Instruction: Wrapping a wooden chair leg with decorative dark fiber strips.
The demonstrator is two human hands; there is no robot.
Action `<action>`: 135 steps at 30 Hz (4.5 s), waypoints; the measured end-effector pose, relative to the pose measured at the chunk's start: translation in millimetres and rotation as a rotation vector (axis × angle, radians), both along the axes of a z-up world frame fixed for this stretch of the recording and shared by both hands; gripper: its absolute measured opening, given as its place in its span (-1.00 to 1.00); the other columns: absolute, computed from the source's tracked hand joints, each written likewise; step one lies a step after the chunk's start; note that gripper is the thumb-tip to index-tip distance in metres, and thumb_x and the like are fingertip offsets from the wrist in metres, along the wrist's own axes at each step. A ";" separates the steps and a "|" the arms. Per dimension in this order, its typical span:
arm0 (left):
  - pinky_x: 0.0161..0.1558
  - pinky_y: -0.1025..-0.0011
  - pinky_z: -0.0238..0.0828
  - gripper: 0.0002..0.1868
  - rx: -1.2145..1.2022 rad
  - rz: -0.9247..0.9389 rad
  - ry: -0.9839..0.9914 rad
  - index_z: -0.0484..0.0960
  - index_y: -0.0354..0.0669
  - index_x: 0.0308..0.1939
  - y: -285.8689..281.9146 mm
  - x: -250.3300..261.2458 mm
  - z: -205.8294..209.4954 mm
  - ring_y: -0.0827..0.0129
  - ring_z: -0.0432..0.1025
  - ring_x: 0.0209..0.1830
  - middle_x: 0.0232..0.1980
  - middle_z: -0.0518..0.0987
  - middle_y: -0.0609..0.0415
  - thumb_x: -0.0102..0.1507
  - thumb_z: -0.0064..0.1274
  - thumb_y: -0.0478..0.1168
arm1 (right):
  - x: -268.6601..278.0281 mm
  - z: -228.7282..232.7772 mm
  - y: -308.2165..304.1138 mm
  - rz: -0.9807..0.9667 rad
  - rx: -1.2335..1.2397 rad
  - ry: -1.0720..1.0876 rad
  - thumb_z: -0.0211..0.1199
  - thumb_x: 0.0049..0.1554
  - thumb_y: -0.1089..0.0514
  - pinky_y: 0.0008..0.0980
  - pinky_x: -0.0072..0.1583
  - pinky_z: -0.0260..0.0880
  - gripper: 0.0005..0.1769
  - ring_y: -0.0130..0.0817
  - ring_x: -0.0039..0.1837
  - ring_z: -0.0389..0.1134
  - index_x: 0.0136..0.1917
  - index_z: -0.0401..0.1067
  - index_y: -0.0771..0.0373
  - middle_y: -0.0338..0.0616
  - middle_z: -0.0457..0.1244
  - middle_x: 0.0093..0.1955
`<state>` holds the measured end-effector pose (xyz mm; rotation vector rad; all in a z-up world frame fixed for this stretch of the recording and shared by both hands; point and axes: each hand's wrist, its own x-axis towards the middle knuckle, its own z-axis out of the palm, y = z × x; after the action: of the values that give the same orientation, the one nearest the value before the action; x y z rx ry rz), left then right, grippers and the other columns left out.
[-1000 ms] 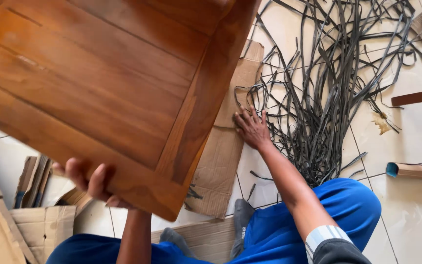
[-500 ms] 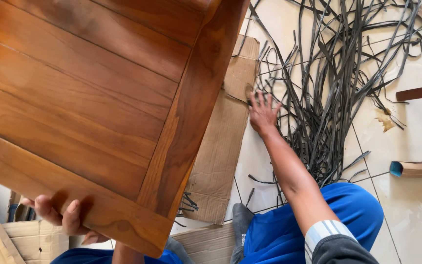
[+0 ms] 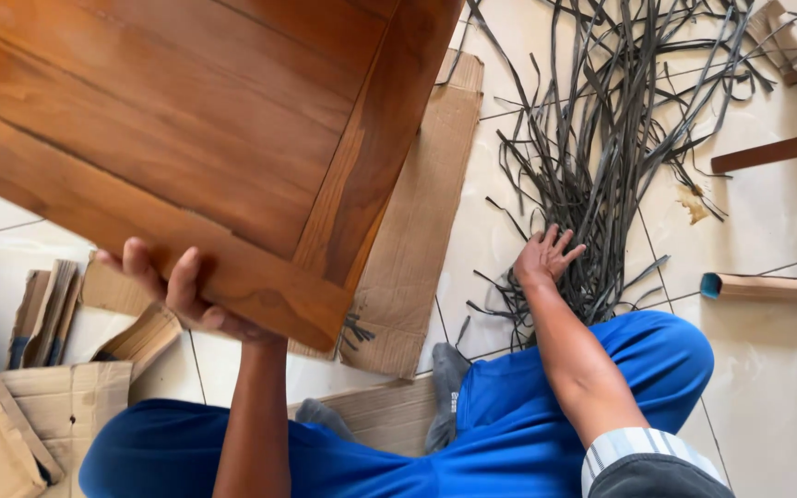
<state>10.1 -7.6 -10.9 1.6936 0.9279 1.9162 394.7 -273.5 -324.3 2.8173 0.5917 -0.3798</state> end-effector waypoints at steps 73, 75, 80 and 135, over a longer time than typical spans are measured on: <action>0.28 0.11 0.25 -0.42 -0.701 -0.302 -0.200 0.53 -0.32 0.14 167.5 -57.2 82.1 0.05 0.42 0.20 0.08 0.55 -0.12 0.24 0.06 0.08 | -92.2 392.9 136.6 -0.088 1.824 0.975 0.10 0.07 0.22 -0.54 0.24 0.26 -0.36 -0.41 0.19 0.34 0.45 0.27 0.29 -0.10 0.31 0.24; 0.22 0.32 0.31 -0.44 -0.752 -0.226 -0.284 0.57 -0.38 0.10 134.4 -54.7 95.2 0.23 0.46 0.10 0.03 0.60 -0.07 0.21 0.11 0.03 | -83.6 395.4 125.7 -0.144 1.871 1.022 0.10 0.11 0.25 -0.57 0.24 0.26 -0.45 -0.45 0.15 0.34 0.39 0.34 0.28 -0.13 0.34 0.19; 0.08 0.32 0.44 -0.47 -0.719 -0.138 -0.407 0.62 -0.32 0.07 99.6 -59.3 75.3 0.27 0.51 -0.01 -0.03 0.62 -0.08 0.17 0.28 -0.01 | -63.8 378.9 115.6 -0.147 1.890 1.018 0.17 0.07 0.22 -0.37 0.23 0.38 -0.46 -0.27 0.15 0.40 0.35 0.41 0.18 -0.06 0.35 0.16; 0.13 0.30 0.22 -0.57 -0.442 -0.358 -0.227 0.22 -0.21 0.37 -82.9 -21.8 14.4 0.32 0.27 0.01 0.14 0.41 -0.01 0.48 -0.25 -0.10 | 33.1 372.2 147.8 -0.006 1.646 0.510 -0.20 0.28 -0.11 -0.41 0.05 0.13 -0.65 -0.49 0.11 0.11 0.26 0.21 -0.06 -0.29 0.14 0.23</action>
<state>-11.8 -90.5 3.6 1.2557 0.8189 1.4948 427.8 -125.8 47.9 4.2287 1.5429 -0.9537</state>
